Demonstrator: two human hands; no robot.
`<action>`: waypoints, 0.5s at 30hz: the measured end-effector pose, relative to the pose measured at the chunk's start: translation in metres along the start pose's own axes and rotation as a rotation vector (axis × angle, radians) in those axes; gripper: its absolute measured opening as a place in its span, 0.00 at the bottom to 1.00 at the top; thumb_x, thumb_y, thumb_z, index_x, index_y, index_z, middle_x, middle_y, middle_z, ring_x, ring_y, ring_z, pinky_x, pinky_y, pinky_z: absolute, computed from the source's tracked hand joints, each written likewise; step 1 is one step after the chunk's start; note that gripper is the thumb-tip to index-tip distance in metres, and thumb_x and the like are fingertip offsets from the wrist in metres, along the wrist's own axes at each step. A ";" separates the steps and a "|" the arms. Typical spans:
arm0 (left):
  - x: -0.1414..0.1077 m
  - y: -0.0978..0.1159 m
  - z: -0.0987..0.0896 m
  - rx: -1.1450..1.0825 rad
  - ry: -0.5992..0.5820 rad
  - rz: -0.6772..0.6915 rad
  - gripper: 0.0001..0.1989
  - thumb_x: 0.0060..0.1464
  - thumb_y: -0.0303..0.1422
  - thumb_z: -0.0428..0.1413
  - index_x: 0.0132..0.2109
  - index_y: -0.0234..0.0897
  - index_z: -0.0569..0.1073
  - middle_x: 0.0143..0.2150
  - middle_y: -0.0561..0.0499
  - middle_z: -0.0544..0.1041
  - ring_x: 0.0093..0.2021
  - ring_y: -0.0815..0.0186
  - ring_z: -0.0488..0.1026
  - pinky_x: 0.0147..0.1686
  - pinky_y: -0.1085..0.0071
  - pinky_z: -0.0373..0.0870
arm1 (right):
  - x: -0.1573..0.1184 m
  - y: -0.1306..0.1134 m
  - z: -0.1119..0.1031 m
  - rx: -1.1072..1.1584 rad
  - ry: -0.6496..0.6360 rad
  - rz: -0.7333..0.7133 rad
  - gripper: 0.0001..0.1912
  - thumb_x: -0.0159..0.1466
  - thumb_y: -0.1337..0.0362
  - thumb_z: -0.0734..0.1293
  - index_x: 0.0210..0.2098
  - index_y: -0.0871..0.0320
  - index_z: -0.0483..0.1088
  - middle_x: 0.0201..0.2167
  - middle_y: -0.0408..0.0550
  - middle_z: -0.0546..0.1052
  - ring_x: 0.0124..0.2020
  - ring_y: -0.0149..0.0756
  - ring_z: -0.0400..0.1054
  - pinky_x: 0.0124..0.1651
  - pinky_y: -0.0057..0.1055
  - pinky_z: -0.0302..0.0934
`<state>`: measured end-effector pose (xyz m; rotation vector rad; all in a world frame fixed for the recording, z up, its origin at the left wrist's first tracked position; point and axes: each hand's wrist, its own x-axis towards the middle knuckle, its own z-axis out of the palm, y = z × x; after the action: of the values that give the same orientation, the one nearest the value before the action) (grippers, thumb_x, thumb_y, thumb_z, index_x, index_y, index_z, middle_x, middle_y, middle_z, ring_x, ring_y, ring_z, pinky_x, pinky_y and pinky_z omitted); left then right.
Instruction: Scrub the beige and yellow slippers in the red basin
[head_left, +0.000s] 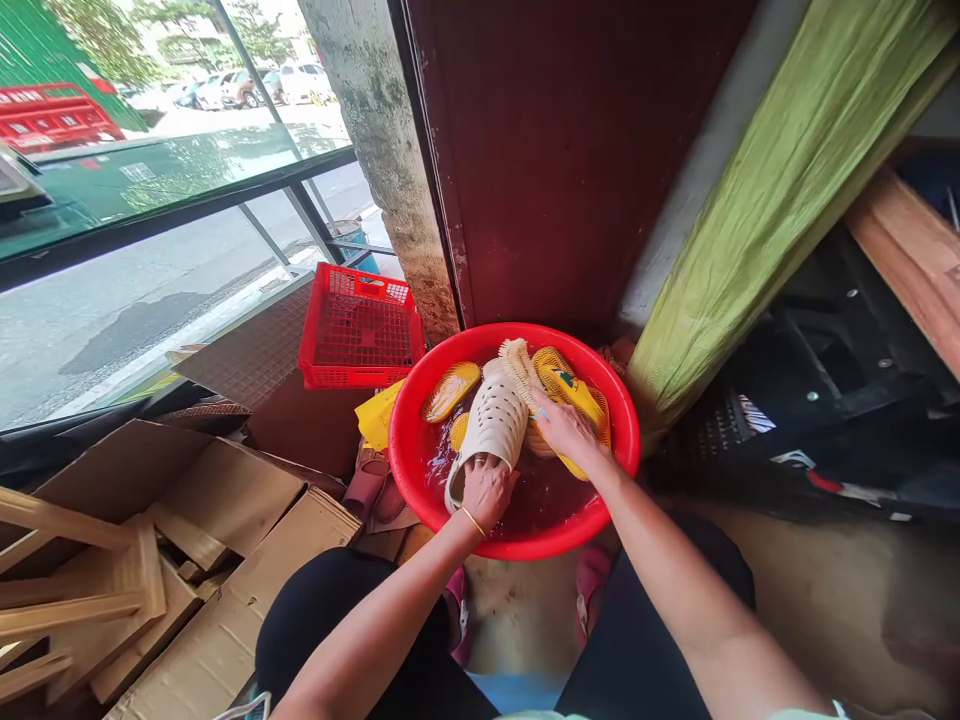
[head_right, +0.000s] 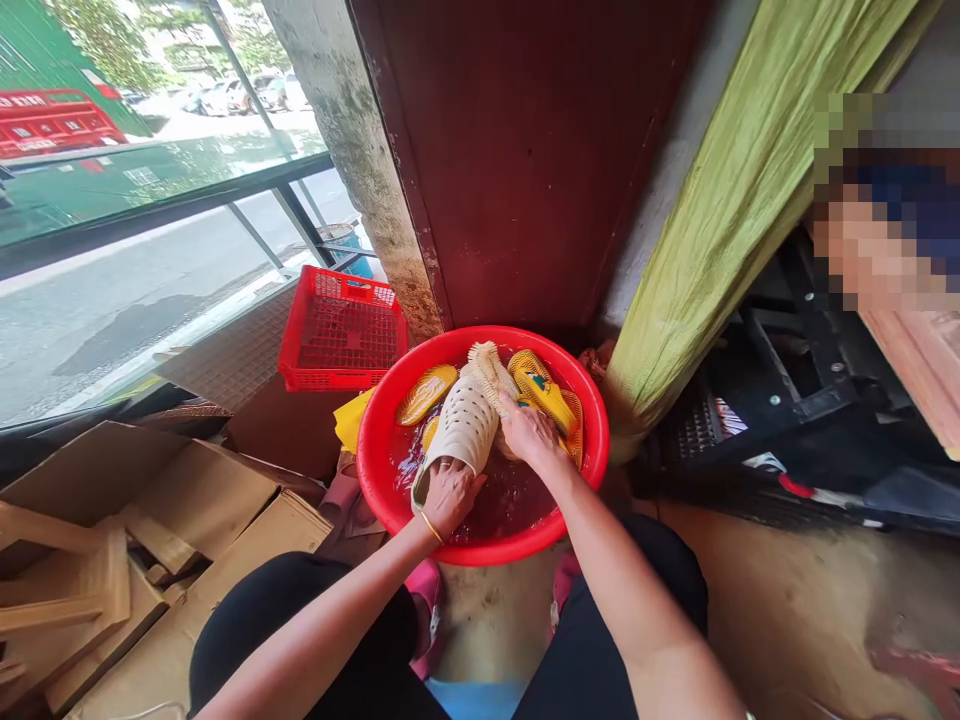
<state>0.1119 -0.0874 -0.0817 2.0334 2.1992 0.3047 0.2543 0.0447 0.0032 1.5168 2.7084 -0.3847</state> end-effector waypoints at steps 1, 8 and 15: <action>0.000 0.000 0.000 -0.005 0.005 -0.002 0.14 0.65 0.37 0.54 0.49 0.36 0.79 0.53 0.35 0.78 0.58 0.43 0.70 0.58 0.47 0.64 | 0.000 0.001 0.001 0.012 -0.013 -0.025 0.34 0.74 0.61 0.54 0.77 0.53 0.43 0.54 0.56 0.79 0.54 0.47 0.74 0.56 0.38 0.63; 0.005 -0.001 -0.005 0.007 -0.035 -0.029 0.15 0.65 0.39 0.54 0.51 0.36 0.78 0.55 0.37 0.77 0.59 0.45 0.69 0.58 0.49 0.63 | -0.022 -0.003 -0.004 0.077 -0.169 -0.055 0.33 0.71 0.63 0.56 0.74 0.55 0.51 0.54 0.57 0.79 0.52 0.47 0.75 0.51 0.37 0.63; 0.008 -0.005 -0.002 -0.046 -0.040 -0.077 0.15 0.65 0.39 0.53 0.51 0.37 0.78 0.58 0.37 0.76 0.59 0.46 0.70 0.57 0.51 0.63 | -0.049 0.000 -0.024 0.013 -0.375 -0.094 0.34 0.68 0.65 0.57 0.73 0.63 0.52 0.48 0.64 0.80 0.50 0.53 0.75 0.49 0.40 0.60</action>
<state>0.1065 -0.0803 -0.0807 1.9086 2.2194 0.3012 0.2827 0.0083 0.0328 1.1799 2.4877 -0.6205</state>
